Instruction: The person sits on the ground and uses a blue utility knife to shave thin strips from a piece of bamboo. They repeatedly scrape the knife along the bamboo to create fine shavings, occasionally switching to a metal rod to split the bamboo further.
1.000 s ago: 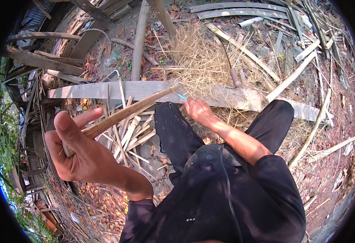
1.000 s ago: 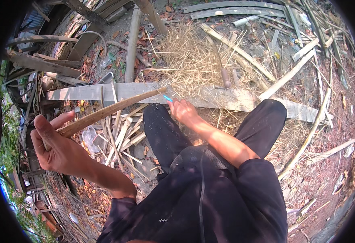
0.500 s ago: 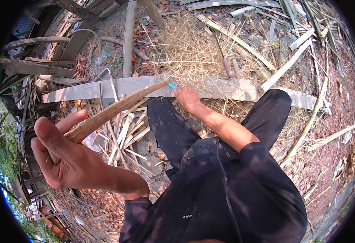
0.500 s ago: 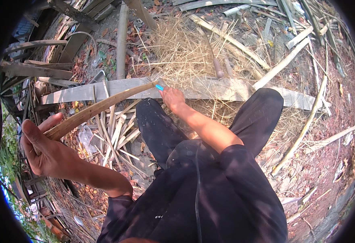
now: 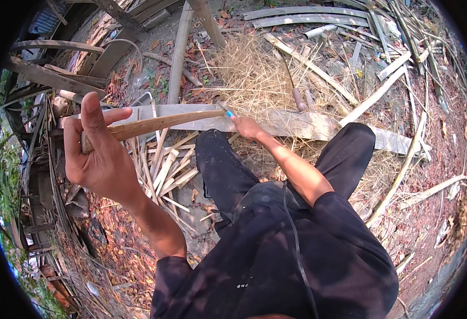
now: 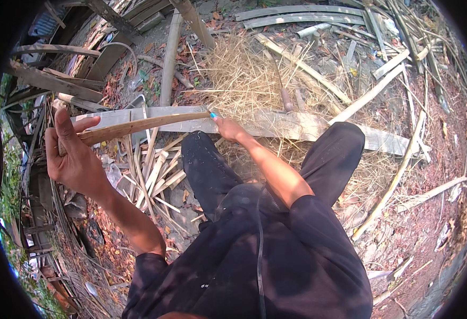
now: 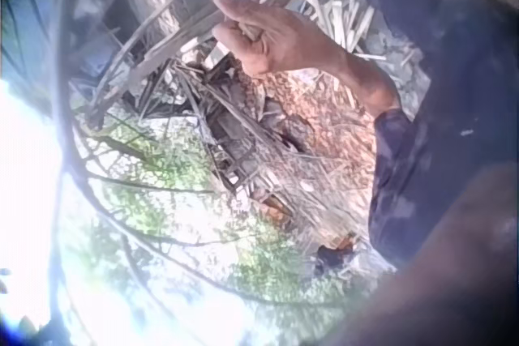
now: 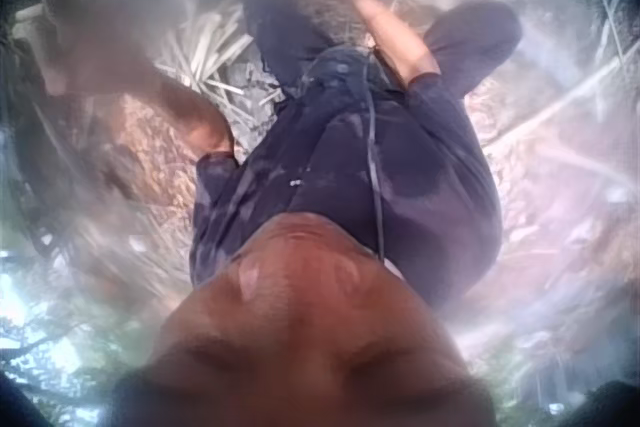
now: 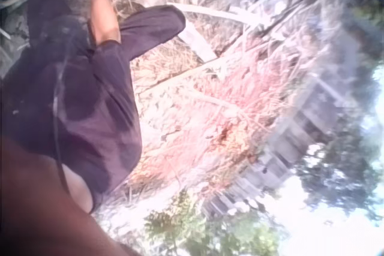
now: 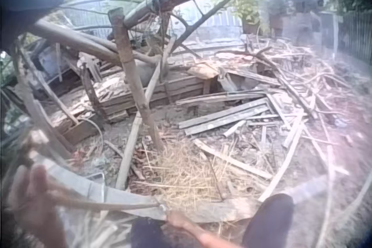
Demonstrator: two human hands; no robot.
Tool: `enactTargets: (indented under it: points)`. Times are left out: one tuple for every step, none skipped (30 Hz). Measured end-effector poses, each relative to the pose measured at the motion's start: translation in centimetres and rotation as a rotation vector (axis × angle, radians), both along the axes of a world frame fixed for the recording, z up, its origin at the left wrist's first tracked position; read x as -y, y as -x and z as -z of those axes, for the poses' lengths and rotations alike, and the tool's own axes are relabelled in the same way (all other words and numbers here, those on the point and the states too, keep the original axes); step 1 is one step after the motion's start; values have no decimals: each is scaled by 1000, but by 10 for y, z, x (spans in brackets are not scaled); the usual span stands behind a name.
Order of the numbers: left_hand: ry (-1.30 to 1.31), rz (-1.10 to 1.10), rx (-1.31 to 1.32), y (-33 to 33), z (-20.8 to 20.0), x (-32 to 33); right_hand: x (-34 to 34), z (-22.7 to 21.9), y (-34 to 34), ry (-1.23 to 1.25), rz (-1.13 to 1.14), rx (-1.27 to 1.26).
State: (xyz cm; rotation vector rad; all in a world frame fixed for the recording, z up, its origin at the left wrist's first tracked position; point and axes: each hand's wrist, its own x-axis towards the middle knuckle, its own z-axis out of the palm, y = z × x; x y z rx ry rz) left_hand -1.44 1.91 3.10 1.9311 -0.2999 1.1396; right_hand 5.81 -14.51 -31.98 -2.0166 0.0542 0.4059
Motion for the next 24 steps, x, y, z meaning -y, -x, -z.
enactTargets:
  points:
    - [30,-6,-26,-1,0,0,-6,-13,5,20,53,81]
    - [11,-8,-15,-1,0,0,-10,-29,13,24,88,136]
    - [3,-2,9,-2,0,0,-10,-50,20,32,123,197]
    - [-8,3,32,-2,1,0,-10,-76,28,34,171,285]
    - [3,-9,17,-2,1,1,-13,-105,38,-3,209,348]
    - [14,-21,5,-2,1,1,-12,-135,48,-48,185,389]
    - [22,-34,-8,-2,1,2,-12,-167,62,-114,155,456]
    - [2,-53,8,-1,1,3,-13,-194,76,-190,142,513]
    - [-17,-72,24,-2,1,4,-15,-218,92,-286,123,599]
    - [-37,-91,38,-3,1,4,-17,-235,105,-387,83,720]
    - [-97,-86,84,-5,0,4,-23,-244,116,-383,74,735]
    - [-91,-80,102,-6,0,5,-26,-247,119,-324,68,677]
    - [-84,-73,118,-7,1,6,-31,-243,120,-274,42,637]
    - [-82,-43,129,-8,2,7,-32,-236,120,-268,17,652]
    - [-95,-55,107,-6,3,6,-37,-226,112,-111,3,587]
    - [-70,-85,105,-8,2,5,-36,-215,103,-21,41,527]
    - [-54,-96,114,-9,2,4,-32,-206,97,7,62,523]
    - [-21,-102,110,-10,3,3,-29,-201,94,80,78,447]
    - [-61,-82,129,-10,3,2,-28,-200,93,47,64,534]
    - [-92,-57,129,-8,4,1,-26,-202,93,52,44,542]
    - [-126,-47,136,-9,4,0,-25,-208,96,87,9,468]
    - [-160,-36,144,-9,4,-1,-26,-218,102,-41,35,554]
    - [-193,-41,164,-10,3,-1,-30,-229,108,-136,42,563]
    - [-210,-42,179,-10,3,-1,-35,-239,113,-273,55,645]
